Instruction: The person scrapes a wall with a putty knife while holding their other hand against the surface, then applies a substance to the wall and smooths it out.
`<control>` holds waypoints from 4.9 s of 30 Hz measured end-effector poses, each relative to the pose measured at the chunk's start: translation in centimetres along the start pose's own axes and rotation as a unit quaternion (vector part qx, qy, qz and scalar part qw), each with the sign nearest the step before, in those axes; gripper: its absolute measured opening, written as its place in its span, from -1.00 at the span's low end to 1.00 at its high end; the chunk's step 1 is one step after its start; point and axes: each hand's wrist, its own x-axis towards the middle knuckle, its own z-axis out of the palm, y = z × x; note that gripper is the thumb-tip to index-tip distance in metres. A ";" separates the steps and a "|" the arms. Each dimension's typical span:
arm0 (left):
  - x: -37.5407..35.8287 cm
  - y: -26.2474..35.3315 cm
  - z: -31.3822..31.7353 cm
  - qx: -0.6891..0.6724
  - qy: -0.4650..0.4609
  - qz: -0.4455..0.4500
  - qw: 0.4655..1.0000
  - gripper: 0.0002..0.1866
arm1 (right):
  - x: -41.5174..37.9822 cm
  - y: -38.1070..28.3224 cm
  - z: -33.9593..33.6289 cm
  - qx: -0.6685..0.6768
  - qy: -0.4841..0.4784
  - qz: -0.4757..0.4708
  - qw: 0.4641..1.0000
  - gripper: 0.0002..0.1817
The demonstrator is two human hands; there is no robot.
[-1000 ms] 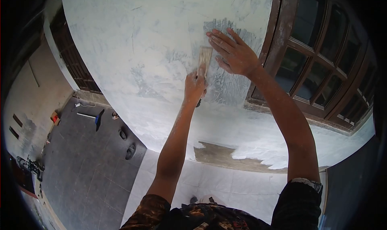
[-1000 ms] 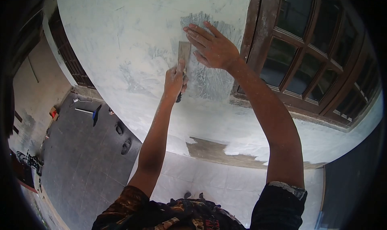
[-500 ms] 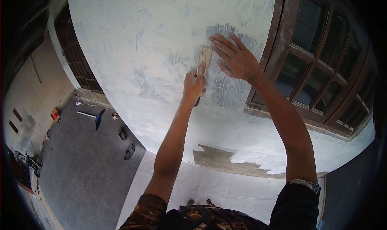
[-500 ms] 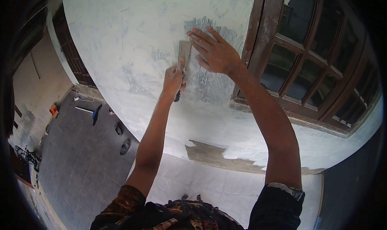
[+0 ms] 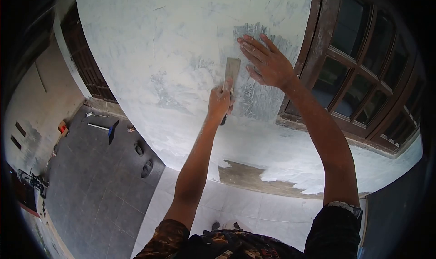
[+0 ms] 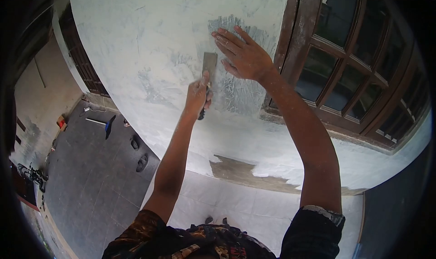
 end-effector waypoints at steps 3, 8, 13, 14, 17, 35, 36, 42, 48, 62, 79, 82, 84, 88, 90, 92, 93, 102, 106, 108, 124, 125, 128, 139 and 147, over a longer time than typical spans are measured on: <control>1.0 0.9 -0.2 -0.009 0.003 0.017 1.000 -0.41 | 0.0 0.0 0.3 0.014 0.006 0.005 1.000 -0.36; 1.6 2.3 0.4 -0.032 0.026 0.046 0.998 -0.40 | -0.1 0.0 0.2 0.008 0.009 0.006 1.000 -0.35; 1.0 0.7 -0.5 0.013 0.024 0.037 0.999 -0.41 | 0.0 0.0 0.1 0.006 0.005 0.006 1.000 -0.35; 1.2 0.7 -0.6 0.011 0.027 0.034 0.999 -0.41 | 0.0 -0.1 0.0 0.012 0.006 0.004 1.000 -0.35; 2.0 1.9 -0.5 -0.026 0.016 0.028 0.999 -0.43 | 0.1 0.4 0.1 0.010 0.006 0.002 1.000 -0.36; 2.4 1.5 -1.1 -0.011 0.016 0.044 0.999 -0.40 | 0.0 0.0 0.2 0.066 0.015 0.005 0.998 -0.32; 2.5 2.2 -0.8 -0.026 0.026 0.046 0.998 -0.39 | 0.0 0.0 0.2 0.067 0.013 0.007 0.998 -0.31; 1.0 1.0 -0.8 -0.011 0.028 0.032 0.999 -0.38 | 0.1 -0.1 0.1 0.008 0.005 0.007 1.000 -0.35; 2.2 2.4 -0.7 -0.043 0.020 0.068 0.997 -0.39 | 0.1 -0.1 0.0 -0.004 0.001 0.007 1.000 -0.35; 1.2 0.2 -1.4 0.000 0.008 0.007 1.000 -0.40 | 0.0 -0.2 0.2 0.046 -0.013 0.017 0.999 -0.29; 2.2 2.1 -1.1 -0.011 0.032 0.069 0.997 -0.40 | 0.2 -0.1 -0.1 0.004 0.007 0.006 1.000 -0.34; 1.3 0.4 -1.4 -0.004 0.037 0.030 0.999 -0.41 | 0.1 0.0 -0.2 0.010 0.005 0.005 1.000 -0.34; 2.0 0.9 -1.4 -0.010 0.031 0.025 0.999 -0.40 | 0.1 -0.1 -0.1 0.019 0.002 0.010 1.000 -0.34; 2.6 2.9 -1.3 -0.035 0.014 0.057 0.998 -0.39 | 0.1 -0.1 -0.1 0.026 -0.007 0.019 0.999 -0.33; 2.4 2.1 -1.3 -0.037 0.020 0.059 0.997 -0.39 | 0.1 -0.1 -0.1 0.011 0.002 0.008 1.000 -0.32; 1.8 0.0 -1.2 0.002 0.035 0.031 0.999 -0.41 | 0.1 -0.1 -0.1 0.013 0.000 0.010 1.000 -0.31; 1.5 0.1 -1.1 0.004 0.038 0.034 0.999 -0.41 | 0.1 -0.1 -0.1 0.016 -0.004 0.011 1.000 -0.31; 1.8 1.1 -0.6 -0.041 0.021 0.068 0.997 -0.41 | 0.0 -0.1 0.1 0.021 -0.009 0.017 1.000 -0.29; 1.5 0.2 -0.6 -0.012 0.034 0.017 0.999 -0.41 | -0.1 -0.1 0.2 0.018 -0.008 0.021 1.000 -0.27; 2.4 1.5 -0.3 -0.029 0.025 0.046 0.998 -0.41 | 0.0 -0.1 0.1 0.015 -0.015 0.020 1.000 -0.28; 4.2 5.1 -0.5 -0.120 -0.055 0.043 0.990 -0.43 | 0.3 -1.0 -0.1 0.007 -0.014 0.046 0.999 -0.32; 4.1 5.2 -0.5 -0.122 -0.058 0.043 0.990 -0.43 | 0.4 -1.9 -0.1 0.023 0.005 0.085 0.996 -0.36; 3.7 5.2 -0.9 -0.139 -0.076 0.045 0.986 -0.44 | -0.5 -7.4 -0.7 0.098 0.074 0.221 0.968 -0.45; 6.3 4.5 -2.4 0.114 -0.154 0.119 0.974 -0.35 | 1.8 -16.9 -0.8 0.426 0.154 0.562 0.692 -0.50; 9.7 13.4 -9.2 0.370 0.075 0.652 0.657 -0.76 | 2.7 -18.1 0.8 0.257 0.160 0.544 0.783 -0.43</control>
